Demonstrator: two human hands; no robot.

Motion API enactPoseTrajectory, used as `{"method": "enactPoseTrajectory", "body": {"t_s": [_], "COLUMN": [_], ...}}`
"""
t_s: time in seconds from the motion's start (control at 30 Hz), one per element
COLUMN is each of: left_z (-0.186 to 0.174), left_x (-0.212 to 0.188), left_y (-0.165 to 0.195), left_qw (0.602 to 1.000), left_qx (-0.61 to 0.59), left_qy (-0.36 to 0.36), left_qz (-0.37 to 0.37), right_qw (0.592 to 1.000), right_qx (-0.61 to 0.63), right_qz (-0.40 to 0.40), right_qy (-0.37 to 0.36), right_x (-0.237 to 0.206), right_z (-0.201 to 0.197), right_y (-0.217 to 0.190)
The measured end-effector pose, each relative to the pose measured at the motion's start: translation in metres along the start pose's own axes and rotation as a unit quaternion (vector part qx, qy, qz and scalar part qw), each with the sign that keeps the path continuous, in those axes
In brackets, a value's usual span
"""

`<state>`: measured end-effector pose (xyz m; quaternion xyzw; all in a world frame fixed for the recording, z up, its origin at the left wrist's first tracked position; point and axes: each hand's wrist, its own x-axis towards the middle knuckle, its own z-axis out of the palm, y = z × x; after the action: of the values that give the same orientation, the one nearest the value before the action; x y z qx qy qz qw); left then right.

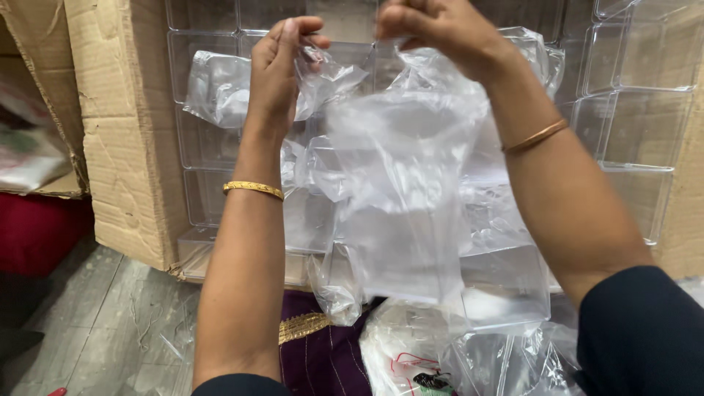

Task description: The person sits on the floor and places clear plastic containers into a large white plastic bag. They repeatedly pick up containers from a cardboard box and put them into the bag, then adjust the bag and the containers.

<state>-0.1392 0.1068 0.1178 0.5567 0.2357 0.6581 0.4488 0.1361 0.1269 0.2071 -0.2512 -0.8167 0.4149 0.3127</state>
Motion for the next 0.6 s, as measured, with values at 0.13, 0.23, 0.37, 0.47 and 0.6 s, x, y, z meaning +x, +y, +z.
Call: {"method": "enactPoseTrajectory", "body": {"t_s": [0.13,0.23,0.37,0.47,0.6], "left_z": [0.012,0.012,0.009,0.012,0.006], "left_x": [-0.002,-0.004,-0.009,-0.011,-0.015], "left_y": [0.015,0.028,0.033,0.029,0.035], "left_qw": [0.995,0.984,0.986,0.995,0.992], "left_qx": [0.072,0.143,0.146,0.091,-0.002], "left_qy": [-0.022,0.009,0.042,-0.01,-0.118], "left_qz": [0.07,0.102,0.062,0.039,-0.043], "right_qw": [0.996,0.999,0.993,0.984,0.926], "right_qx": [-0.03,-0.031,-0.065,0.083,0.37], "right_qz": [-0.078,-0.045,-0.088,-0.124,-0.071], "right_qy": [-0.025,0.001,0.048,0.095,0.033], "right_x": [0.022,0.027,0.028,0.028,0.018], "right_z": [0.049,0.061,0.059,0.056,0.053], "right_y": [-0.009,-0.004,0.006,0.014,0.025]}}
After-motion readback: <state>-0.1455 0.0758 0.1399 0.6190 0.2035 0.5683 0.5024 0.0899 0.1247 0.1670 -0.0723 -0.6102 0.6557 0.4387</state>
